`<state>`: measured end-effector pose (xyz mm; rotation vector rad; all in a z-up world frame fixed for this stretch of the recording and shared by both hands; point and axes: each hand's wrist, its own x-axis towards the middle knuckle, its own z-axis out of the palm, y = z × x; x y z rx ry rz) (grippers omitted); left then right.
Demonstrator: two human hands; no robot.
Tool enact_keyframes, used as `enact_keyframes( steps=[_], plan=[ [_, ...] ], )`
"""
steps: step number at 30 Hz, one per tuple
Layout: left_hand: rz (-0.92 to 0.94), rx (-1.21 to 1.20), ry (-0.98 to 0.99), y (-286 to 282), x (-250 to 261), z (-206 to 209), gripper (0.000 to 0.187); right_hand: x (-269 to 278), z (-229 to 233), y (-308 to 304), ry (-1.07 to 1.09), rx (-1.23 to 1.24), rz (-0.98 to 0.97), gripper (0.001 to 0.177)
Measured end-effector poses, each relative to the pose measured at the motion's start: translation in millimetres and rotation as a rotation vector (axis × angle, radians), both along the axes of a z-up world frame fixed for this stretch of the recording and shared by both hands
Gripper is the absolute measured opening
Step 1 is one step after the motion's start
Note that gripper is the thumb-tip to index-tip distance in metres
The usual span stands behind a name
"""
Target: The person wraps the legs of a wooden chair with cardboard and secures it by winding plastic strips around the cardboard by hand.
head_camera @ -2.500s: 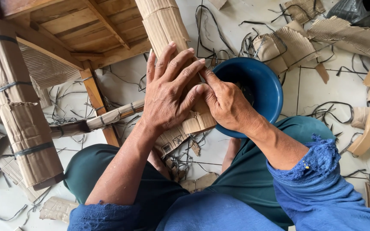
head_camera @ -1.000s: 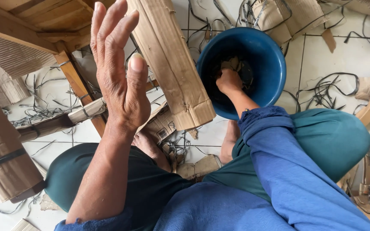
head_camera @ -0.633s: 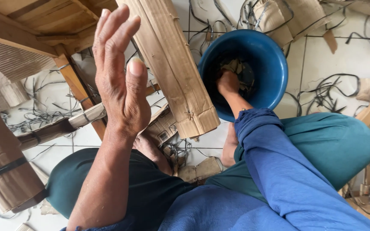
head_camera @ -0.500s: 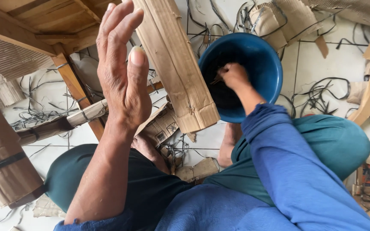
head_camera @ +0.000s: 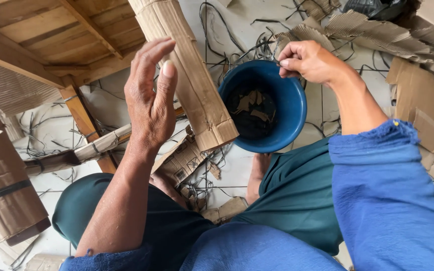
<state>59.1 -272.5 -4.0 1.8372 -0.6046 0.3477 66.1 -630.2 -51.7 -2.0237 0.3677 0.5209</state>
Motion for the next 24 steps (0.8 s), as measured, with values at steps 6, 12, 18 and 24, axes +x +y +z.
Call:
enact_keyframes(
  steps=[6, 12, 18, 24],
  plan=[
    [0.027, 0.047, -0.013, -3, 3, -2, 0.037, -3, 42, 23, -0.005, -0.170, 0.099, 0.018],
    [0.286, -0.080, 0.045, -12, 8, -17, 0.036, 1, 48, 26, -0.189, -0.088, 0.153, 0.024],
    [0.506, -0.609, 1.096, -7, 26, -25, 0.013, 12, 38, 82, -0.119, 0.031, 0.014, 0.025],
    [0.201, -0.408, 1.303, -13, 6, -80, 0.034, 17, -21, 132, -0.143, 0.420, 0.066, 0.020]
  ],
)
